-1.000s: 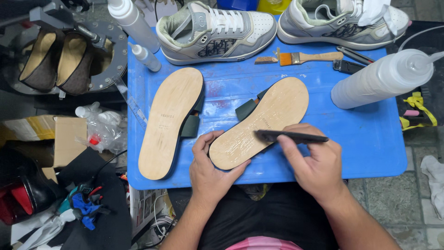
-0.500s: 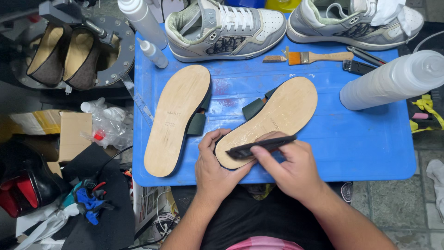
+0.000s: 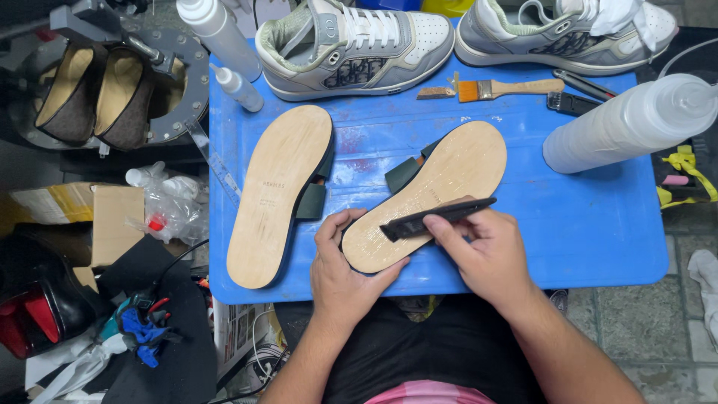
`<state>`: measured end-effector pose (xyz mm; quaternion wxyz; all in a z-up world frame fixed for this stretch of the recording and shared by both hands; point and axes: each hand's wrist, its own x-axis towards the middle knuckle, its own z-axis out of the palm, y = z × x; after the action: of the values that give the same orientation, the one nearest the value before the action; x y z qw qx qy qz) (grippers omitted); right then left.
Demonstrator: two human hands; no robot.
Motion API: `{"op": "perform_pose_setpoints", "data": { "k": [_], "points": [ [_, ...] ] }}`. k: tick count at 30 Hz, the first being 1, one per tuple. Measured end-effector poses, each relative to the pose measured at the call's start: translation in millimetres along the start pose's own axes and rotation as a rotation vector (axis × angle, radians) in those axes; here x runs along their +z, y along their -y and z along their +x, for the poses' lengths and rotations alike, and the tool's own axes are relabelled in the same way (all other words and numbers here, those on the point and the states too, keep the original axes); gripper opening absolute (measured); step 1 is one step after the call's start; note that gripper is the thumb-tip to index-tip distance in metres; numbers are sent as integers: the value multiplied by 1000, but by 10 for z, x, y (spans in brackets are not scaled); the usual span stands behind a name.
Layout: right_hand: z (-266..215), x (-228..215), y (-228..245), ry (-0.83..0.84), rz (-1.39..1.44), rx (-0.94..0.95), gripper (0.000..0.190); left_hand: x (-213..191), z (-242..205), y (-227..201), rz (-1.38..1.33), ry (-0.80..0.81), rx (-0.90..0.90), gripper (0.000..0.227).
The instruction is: The person applies a clear liquid adhesive to the surface of two shoe insoles using a brush and a squeeze bottle. They repeatedly squeeze the liquid onto the insoles and spread it evenly with the brush, working on one insole at a time on a blue workbench.
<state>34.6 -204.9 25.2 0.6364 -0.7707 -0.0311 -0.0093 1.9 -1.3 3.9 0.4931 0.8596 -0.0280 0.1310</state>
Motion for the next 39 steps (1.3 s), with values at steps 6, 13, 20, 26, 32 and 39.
{"op": "perform_pose_setpoints", "data": {
  "k": [6,13,20,26,32,39],
  "points": [
    [187,-390,69,-335,-400,-197,11,6,6,0,19,6,1,101],
    [54,-150,217,-157,-754,-579,22,9,5,4,9,0,-8,101],
    [-345,44,301,76,-289,-396,17,17,-20,-5,-52,11,-71,97],
    [-29,-349,133,-179,-441,-211,10,13,-4,-41,-29,15,-41,99],
    [179,-618,203,-287,-666,-372,10,14,9,-49,-26,3,-21,99],
    [-198,-211,443,16,-752,-559,22,29,0,-40,-15,5,-25,99]
  ]
}}
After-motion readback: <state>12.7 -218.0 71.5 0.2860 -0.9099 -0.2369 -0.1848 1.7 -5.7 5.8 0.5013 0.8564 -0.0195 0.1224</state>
